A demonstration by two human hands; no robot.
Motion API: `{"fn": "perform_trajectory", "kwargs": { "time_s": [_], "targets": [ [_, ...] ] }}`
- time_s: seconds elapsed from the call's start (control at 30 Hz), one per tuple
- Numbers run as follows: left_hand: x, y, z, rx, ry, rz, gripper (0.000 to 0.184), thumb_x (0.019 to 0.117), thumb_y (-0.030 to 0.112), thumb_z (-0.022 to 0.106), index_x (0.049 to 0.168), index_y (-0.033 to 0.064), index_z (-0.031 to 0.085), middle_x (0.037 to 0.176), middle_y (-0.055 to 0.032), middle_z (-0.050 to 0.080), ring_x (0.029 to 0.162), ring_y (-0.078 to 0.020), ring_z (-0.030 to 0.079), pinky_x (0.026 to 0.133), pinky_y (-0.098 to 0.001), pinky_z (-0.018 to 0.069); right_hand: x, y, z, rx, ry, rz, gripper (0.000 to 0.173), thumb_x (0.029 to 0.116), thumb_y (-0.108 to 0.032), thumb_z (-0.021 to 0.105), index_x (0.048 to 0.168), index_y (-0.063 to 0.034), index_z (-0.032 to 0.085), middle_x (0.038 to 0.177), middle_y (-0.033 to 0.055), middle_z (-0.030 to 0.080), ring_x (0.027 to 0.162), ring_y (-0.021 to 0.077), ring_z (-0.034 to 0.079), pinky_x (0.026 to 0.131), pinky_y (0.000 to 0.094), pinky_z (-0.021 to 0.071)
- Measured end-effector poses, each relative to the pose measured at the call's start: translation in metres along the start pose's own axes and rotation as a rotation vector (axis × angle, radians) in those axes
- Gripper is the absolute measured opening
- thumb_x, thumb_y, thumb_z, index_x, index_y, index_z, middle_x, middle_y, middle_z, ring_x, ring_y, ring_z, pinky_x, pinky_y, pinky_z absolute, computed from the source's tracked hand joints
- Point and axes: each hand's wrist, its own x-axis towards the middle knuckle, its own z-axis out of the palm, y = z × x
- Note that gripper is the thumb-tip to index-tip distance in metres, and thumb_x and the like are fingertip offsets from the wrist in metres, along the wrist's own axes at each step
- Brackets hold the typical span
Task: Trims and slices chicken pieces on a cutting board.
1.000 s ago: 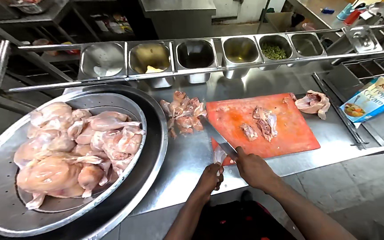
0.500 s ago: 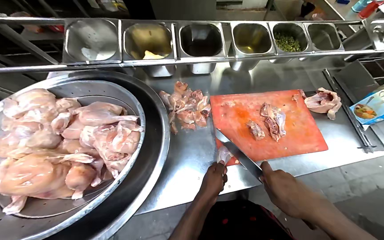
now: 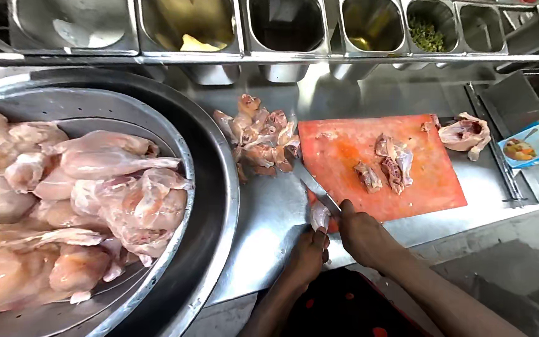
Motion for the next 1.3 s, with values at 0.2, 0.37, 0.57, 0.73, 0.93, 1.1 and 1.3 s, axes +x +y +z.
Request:
{"fn": "perform_trajectory", "kwargs": {
  "time_s": [0.2,0.37,0.57,0.73,0.93,1.1,1.3],
  "targets": [
    [0.005,-0.003,-0.001,0.022,0.025,0.029,0.039,0.1132,0.033,0.031,0.092,0.0103,0.055,0.062,0.0043,0.044,0.048,-0.0068,0.040,0.047,-0.0231,0.0371,0.010,0.011,0.024,0.042,0.145,-0.058,0.029,0.1096,-0.034,0.041,0.125,-0.0096,0.047,0.083,0.0110,0.065,0.083,0.0334,0.072,0.075,0.0503,0.0581],
    [0.002,-0.002,0.002,-0.084,0.044,0.027,0.038,0.1132,0.030,0.032,0.088,0.0100,0.053,0.061,0.0042,0.043,0.047,-0.0065,0.039,0.044,-0.0220,0.0350,-0.052,0.030,0.000,0.003,-0.128,0.096,0.033,0.1090,-0.029,0.041,0.134,-0.0087,0.045,0.096,0.0186,0.066,0.092,0.0407,0.070,0.079,0.0574,0.0566],
    [0.004,0.003,-0.007,-0.036,-0.030,-0.010,0.038,0.1134,0.031,0.031,0.088,0.0110,0.053,0.060,0.0047,0.042,0.047,-0.0063,0.038,0.044,-0.0218,0.0346,-0.023,0.015,0.018,0.041,-0.028,0.089,0.034,0.1093,-0.030,0.040,0.133,-0.0064,0.048,0.098,0.0185,0.067,0.096,0.0395,0.071,0.082,0.0566,0.0567],
    [0.004,0.005,-0.011,-0.001,-0.049,-0.002,0.038,0.1140,0.032,0.031,0.091,0.0108,0.052,0.060,0.0051,0.041,0.046,-0.0057,0.037,0.044,-0.0207,0.0336,-0.011,0.004,0.015,0.032,0.083,0.047,0.029,0.1083,-0.031,0.043,0.127,-0.0093,0.047,0.093,0.0150,0.066,0.091,0.0372,0.071,0.077,0.0546,0.0577],
    [0.003,0.004,-0.015,-0.002,-0.076,-0.020,0.037,0.1142,0.032,0.031,0.091,0.0108,0.050,0.058,0.0056,0.039,0.045,-0.0058,0.036,0.043,-0.0210,0.0339,-0.062,0.012,-0.010,0.013,-0.095,0.111,0.030,0.1092,-0.027,0.044,0.130,-0.0063,0.048,0.103,0.0201,0.065,0.099,0.0406,0.068,0.083,0.0584,0.0552],
    [0.003,0.002,-0.015,0.001,-0.052,-0.008,0.037,0.1142,0.033,0.031,0.094,0.0105,0.052,0.061,0.0050,0.040,0.045,-0.0058,0.036,0.042,-0.0207,0.0337,-0.002,-0.017,0.013,0.102,0.091,0.030,0.036,0.1056,-0.024,0.049,0.136,-0.0059,0.044,0.102,0.0195,0.067,0.098,0.0405,0.070,0.082,0.0576,0.0564],
    [-0.004,-0.005,-0.007,-0.059,-0.004,0.031,0.038,0.1143,0.032,0.031,0.088,0.0109,0.050,0.057,0.0054,0.039,0.043,-0.0049,0.035,0.040,-0.0192,0.0329,-0.034,0.014,0.001,0.052,0.002,-0.069,0.033,0.1052,-0.022,0.049,0.133,-0.0047,0.046,0.105,0.0211,0.065,0.101,0.0412,0.068,0.083,0.0593,0.0550]
  ]
}}
